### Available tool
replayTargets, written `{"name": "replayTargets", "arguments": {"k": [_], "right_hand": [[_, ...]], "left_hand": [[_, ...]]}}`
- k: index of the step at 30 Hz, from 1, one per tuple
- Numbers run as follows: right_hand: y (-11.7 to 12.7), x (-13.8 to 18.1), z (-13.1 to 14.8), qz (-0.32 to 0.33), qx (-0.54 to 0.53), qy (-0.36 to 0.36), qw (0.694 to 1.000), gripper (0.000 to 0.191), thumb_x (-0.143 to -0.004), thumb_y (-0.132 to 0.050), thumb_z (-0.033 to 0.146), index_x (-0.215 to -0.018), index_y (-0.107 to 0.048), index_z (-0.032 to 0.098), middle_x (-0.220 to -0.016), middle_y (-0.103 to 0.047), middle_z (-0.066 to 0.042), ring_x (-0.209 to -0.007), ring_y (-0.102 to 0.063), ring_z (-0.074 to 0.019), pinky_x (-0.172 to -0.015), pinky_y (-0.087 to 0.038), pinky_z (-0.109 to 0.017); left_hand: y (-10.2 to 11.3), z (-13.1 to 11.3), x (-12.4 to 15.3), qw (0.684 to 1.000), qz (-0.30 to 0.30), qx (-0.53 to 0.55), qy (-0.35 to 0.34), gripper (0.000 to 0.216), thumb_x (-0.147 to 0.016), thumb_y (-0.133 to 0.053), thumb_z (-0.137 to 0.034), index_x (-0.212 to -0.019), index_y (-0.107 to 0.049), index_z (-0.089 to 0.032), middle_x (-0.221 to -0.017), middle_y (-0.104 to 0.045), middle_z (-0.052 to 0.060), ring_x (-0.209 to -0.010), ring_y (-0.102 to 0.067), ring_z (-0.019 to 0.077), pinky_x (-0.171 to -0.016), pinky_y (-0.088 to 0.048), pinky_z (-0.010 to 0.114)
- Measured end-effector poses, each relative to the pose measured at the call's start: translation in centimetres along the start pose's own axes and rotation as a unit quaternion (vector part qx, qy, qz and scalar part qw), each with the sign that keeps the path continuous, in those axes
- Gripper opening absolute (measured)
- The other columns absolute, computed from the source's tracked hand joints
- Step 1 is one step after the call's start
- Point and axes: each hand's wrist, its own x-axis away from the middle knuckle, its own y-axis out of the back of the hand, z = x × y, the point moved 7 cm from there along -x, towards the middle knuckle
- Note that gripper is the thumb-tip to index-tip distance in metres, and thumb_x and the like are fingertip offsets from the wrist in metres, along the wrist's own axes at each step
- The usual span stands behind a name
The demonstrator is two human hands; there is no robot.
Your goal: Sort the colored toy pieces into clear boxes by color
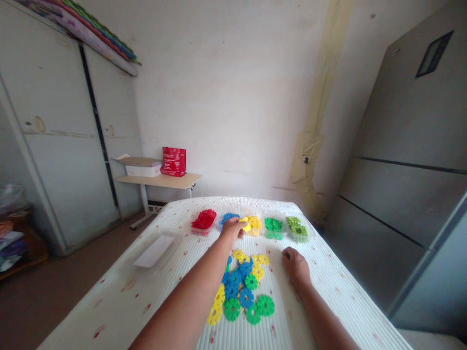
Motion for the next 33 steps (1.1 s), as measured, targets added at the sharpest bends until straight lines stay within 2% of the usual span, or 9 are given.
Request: {"name": "replayTargets", "arguments": {"k": [3, 8, 11, 14, 18, 21, 27, 30, 33], "right_hand": [[0.1, 0.0, 0.1, 0.001, -0.004, 0.005, 1.0, 0.014, -0.073, -0.042, 0.016, -0.072, -0.056, 0.019, -0.075, -0.062, -0.003, -0.068, -0.055, -0.013, -0.061, -0.034, -0.02], [0.3, 0.1, 0.2, 0.009, -0.013, 0.008, 1.0, 0.014, -0.073, -0.042, 0.016, -0.071, -0.055, 0.019, -0.074, -0.061, -0.002, -0.068, -0.055, -0.0128, -0.061, -0.034, -0.02], [0.3, 0.2, 0.4, 0.013, -0.017, 0.009, 1.0, 0.013, -0.073, -0.043, 0.016, -0.072, -0.056, 0.019, -0.076, -0.062, -0.002, -0.07, -0.055, -0.0127, -0.061, -0.033, -0.02], [0.3, 0.2, 0.5, 0.018, -0.016, 0.003, 1.0, 0.014, -0.073, -0.044, 0.016, -0.073, -0.057, 0.019, -0.077, -0.062, -0.002, -0.07, -0.055, -0.0124, -0.06, -0.032, -0.02], [0.2, 0.4, 0.9, 0.029, -0.002, -0.021, 0.999, 0.015, -0.075, -0.043, 0.019, -0.076, -0.058, 0.02, -0.078, -0.063, -0.002, -0.068, -0.055, -0.0125, -0.057, -0.03, -0.02], [-0.1, 0.6, 2.0, 0.036, 0.014, -0.029, 0.999, 0.016, -0.076, -0.044, 0.021, -0.078, -0.059, 0.021, -0.078, -0.064, -0.001, -0.069, -0.056, -0.0124, -0.055, -0.029, -0.02], [-2.0, 0.6, 8.1, 0.047, 0.035, 0.056, 0.997, 0.022, -0.082, -0.043, 0.029, -0.078, -0.063, 0.021, -0.083, -0.065, -0.003, -0.073, -0.058, -0.0128, -0.059, -0.032, -0.021], [-3.3, 0.5, 11.3, 0.051, 0.06, 0.085, 0.993, 0.027, -0.081, -0.045, 0.038, -0.079, -0.065, 0.02, -0.086, -0.064, -0.006, -0.083, -0.057, -0.0172, -0.064, -0.036, -0.024], [-4.6, 0.4, 13.3, 0.077, 0.064, 0.076, 0.992, 0.027, -0.076, -0.052, 0.041, -0.079, -0.066, 0.017, -0.091, -0.063, -0.011, -0.093, -0.054, -0.0235, -0.07, -0.038, -0.03]], "left_hand": [[-0.5, -1.7, -1.8, 0.999, -0.033, 0.029, 0.002, 0.028, -0.083, -0.052, -0.033, -0.102, -0.054, -0.012, -0.076, -0.062, 0.001, -0.055, -0.057, 0.0072, -0.052, -0.048, 0.022], [1.2, 0.1, -0.2, 0.997, -0.075, -0.008, -0.012, 0.02, -0.074, -0.055, -0.017, -0.092, -0.062, -0.012, -0.069, -0.064, 0.0, -0.05, -0.059, 0.0085, -0.049, -0.044, 0.018], [4.2, 2.3, 2.5, 0.993, -0.096, -0.059, -0.041, 0.018, -0.073, -0.051, -0.017, -0.084, -0.065, -0.016, -0.068, -0.065, -0.001, -0.055, -0.059, 0.0097, -0.052, -0.044, 0.019], [8.1, 4.7, 5.3, 0.983, -0.132, -0.116, -0.059, 0.014, -0.069, -0.053, -0.018, -0.074, -0.066, -0.018, -0.074, -0.068, 0.0, -0.07, -0.061, 0.0128, -0.064, -0.044, 0.02], [12.5, 8.3, 7.8, 0.968, -0.176, -0.175, -0.035, 0.017, -0.071, -0.051, -0.021, -0.076, -0.066, -0.02, -0.073, -0.069, 0.0, -0.073, -0.061, 0.015, -0.066, -0.044, 0.021], [14.4, 10.1, 8.5, 0.953, -0.205, -0.221, -0.013, 0.02, -0.073, -0.047, -0.022, -0.079, -0.066, -0.02, -0.078, -0.07, 0.001, -0.075, -0.062, 0.0155, -0.069, -0.044, 0.021], [14.3, 10.5, 8.5, 0.949, -0.209, -0.236, -0.007, 0.021, -0.075, -0.046, -0.022, -0.079, -0.066, -0.02, -0.076, -0.07, 0.001, -0.072, -0.062, 0.0145, -0.065, -0.042, 0.02], [13.9, 10.5, 8.6, 0.949, -0.202, -0.242, -0.012, 0.019, -0.075, -0.047, -0.022, -0.078, -0.066, -0.02, -0.076, -0.07, 0.001, -0.071, -0.061, 0.0134, -0.065, -0.041, 0.019], [13.9, 10.6, 8.7, 0.949, -0.199, -0.245, -0.016, 0.02, -0.076, -0.046, -0.021, -0.081, -0.066, -0.02, -0.076, -0.07, 0.001, -0.071, -0.061, 0.0127, -0.065, -0.041, 0.019]]}}
